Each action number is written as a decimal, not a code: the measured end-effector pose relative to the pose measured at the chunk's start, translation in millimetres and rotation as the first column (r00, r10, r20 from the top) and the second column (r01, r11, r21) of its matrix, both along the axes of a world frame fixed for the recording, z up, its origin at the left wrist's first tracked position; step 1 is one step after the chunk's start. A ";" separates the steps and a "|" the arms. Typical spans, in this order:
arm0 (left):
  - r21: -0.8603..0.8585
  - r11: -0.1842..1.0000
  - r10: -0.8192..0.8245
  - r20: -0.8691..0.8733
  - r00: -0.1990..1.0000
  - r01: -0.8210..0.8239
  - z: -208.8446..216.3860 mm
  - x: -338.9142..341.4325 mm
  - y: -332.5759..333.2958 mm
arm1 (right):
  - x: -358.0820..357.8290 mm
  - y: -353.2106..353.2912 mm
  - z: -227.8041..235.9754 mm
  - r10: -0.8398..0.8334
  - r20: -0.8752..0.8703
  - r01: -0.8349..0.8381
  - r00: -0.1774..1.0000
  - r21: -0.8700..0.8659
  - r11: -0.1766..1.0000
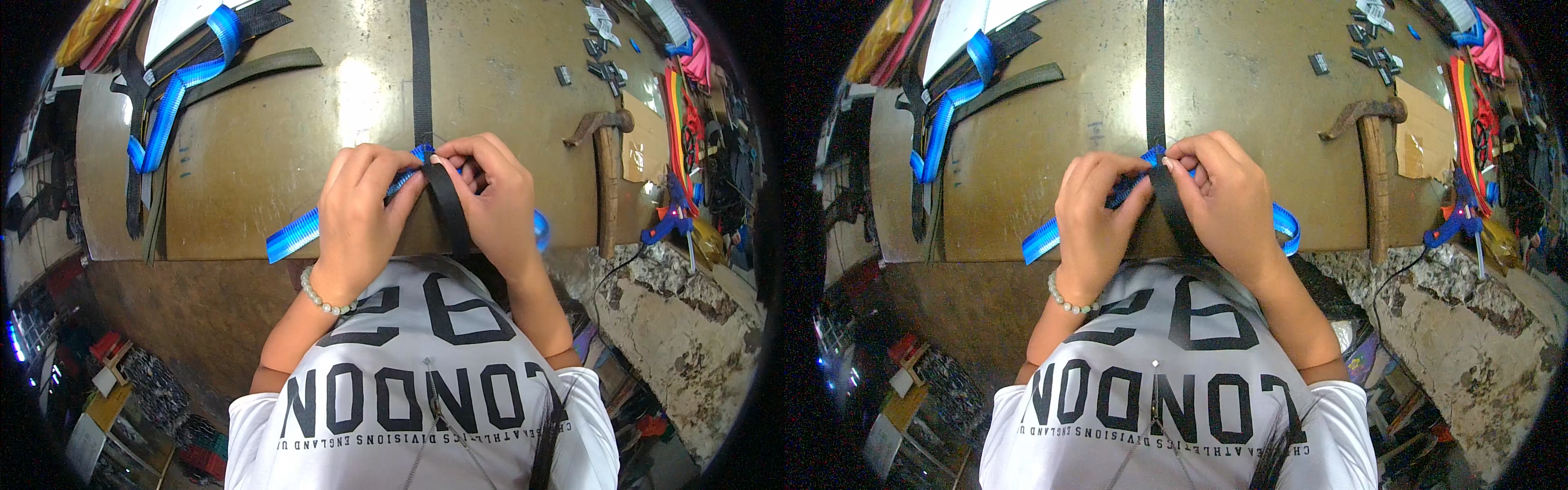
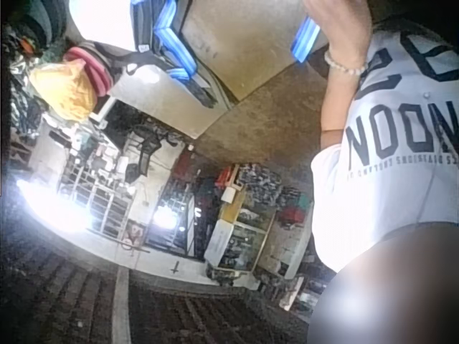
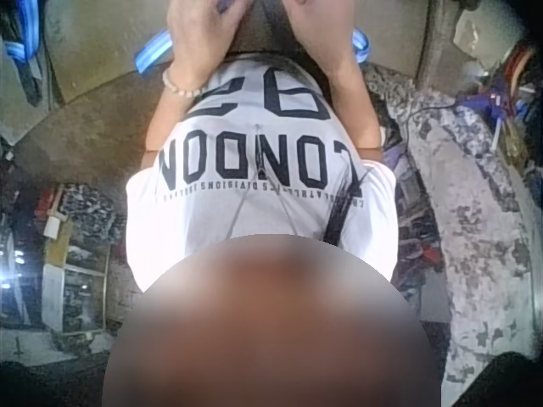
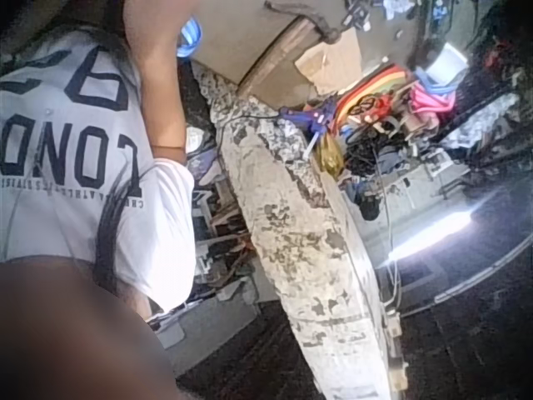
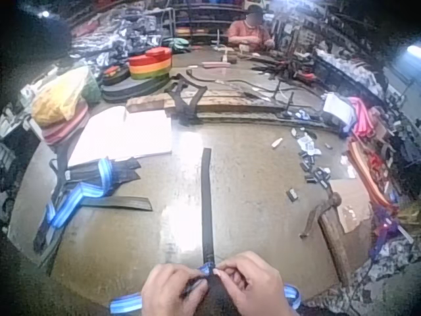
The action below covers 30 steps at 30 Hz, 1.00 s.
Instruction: The person assembles a blue strap by applying hot glue to a black strap, attaching metal buckles, and trimming excess material. They repeatedly align, glue, and press the components together on a workbench.
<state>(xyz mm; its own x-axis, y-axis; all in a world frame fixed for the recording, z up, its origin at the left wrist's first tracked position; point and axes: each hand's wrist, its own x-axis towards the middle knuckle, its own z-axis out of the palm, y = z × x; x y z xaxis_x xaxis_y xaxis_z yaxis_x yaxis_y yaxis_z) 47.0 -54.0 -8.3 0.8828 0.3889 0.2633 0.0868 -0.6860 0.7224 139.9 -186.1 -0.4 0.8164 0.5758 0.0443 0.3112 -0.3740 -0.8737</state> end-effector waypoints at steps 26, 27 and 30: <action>0.039 0.999 -0.025 -0.037 0.999 0.026 4.3 2.5 -2.5 | 58.5 25.1 13.7 0.169 -0.024 -0.168 0.985 -0.301 0.939; 0.066 0.997 -0.029 -0.047 0.998 0.032 4.7 2.1 -2.9 | 56.0 22.5 17.8 0.168 0.131 -0.115 0.977 -0.340 0.933; 0.088 0.995 -0.036 -0.037 0.999 0.039 4.1 2.7 -1.6 | 43.0 3.0 26.4 0.180 0.177 -0.083 0.968 -0.453 0.888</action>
<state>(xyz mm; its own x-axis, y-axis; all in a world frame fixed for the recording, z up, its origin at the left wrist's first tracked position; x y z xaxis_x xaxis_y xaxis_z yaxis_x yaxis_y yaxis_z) 49.7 -55.6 -4.2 0.9055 0.3323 0.2639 0.0842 -0.7503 0.6557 182.8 -183.1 26.0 0.7316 0.6773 -0.0774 0.5407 -0.6458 -0.5391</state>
